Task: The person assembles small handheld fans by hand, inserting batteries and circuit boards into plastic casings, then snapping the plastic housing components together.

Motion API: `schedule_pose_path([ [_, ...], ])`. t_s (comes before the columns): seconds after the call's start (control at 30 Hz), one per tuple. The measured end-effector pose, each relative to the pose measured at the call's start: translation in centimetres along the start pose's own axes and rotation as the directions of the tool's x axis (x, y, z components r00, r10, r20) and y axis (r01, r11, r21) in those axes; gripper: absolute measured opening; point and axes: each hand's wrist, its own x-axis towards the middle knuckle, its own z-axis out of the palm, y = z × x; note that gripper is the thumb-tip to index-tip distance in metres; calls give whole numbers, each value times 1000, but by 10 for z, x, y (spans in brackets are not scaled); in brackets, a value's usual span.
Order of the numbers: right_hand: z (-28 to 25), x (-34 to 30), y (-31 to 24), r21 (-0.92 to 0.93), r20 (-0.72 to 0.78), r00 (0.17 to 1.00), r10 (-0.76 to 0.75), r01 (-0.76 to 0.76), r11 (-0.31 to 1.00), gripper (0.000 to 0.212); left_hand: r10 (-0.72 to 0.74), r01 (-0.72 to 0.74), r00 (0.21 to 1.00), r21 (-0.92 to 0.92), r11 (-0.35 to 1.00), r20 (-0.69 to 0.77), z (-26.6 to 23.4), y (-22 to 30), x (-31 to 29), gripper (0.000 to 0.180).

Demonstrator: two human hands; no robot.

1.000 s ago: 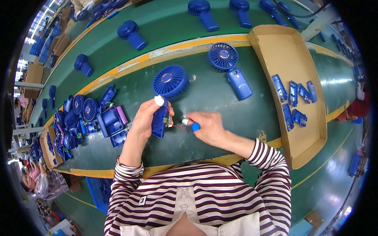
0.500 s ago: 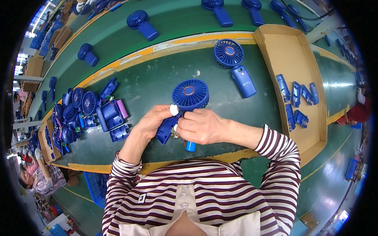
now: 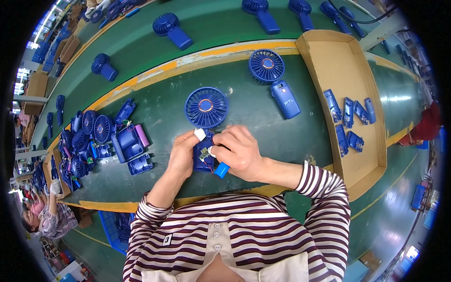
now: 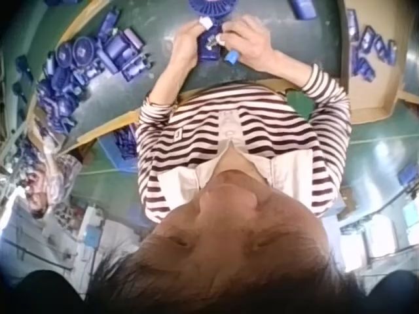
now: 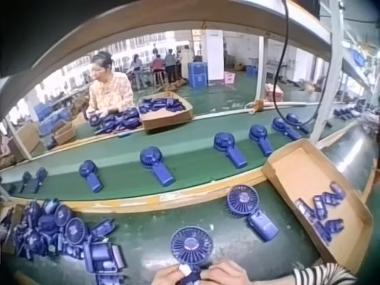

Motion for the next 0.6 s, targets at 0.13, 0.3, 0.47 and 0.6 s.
schedule_pose_path([
  [0.13, 15, -9, 3, -96, -50, 998, -49, 44, 994, 23, 17, -25, 997, -98, 995, -80, 3, -10, -3, 19],
  [0.3, 20, -11, 7, -108, 20, 997, -74, 75, 991, 20, 47, -64, 989, -119, 991, -141, -2, -20, -3, 19],
  [0.47, 12, 5, 11, 62, 125, 991, 42, -50, 997, 24, -52, 40, 973, -55, 998, -224, -6, -15, 2, 15],
  [0.6, 3, 22, 14, 182, 165, 977, 134, -164, 970, 21, -74, 51, 988, -168, 984, -136, -5, -1, 3, 20],
])
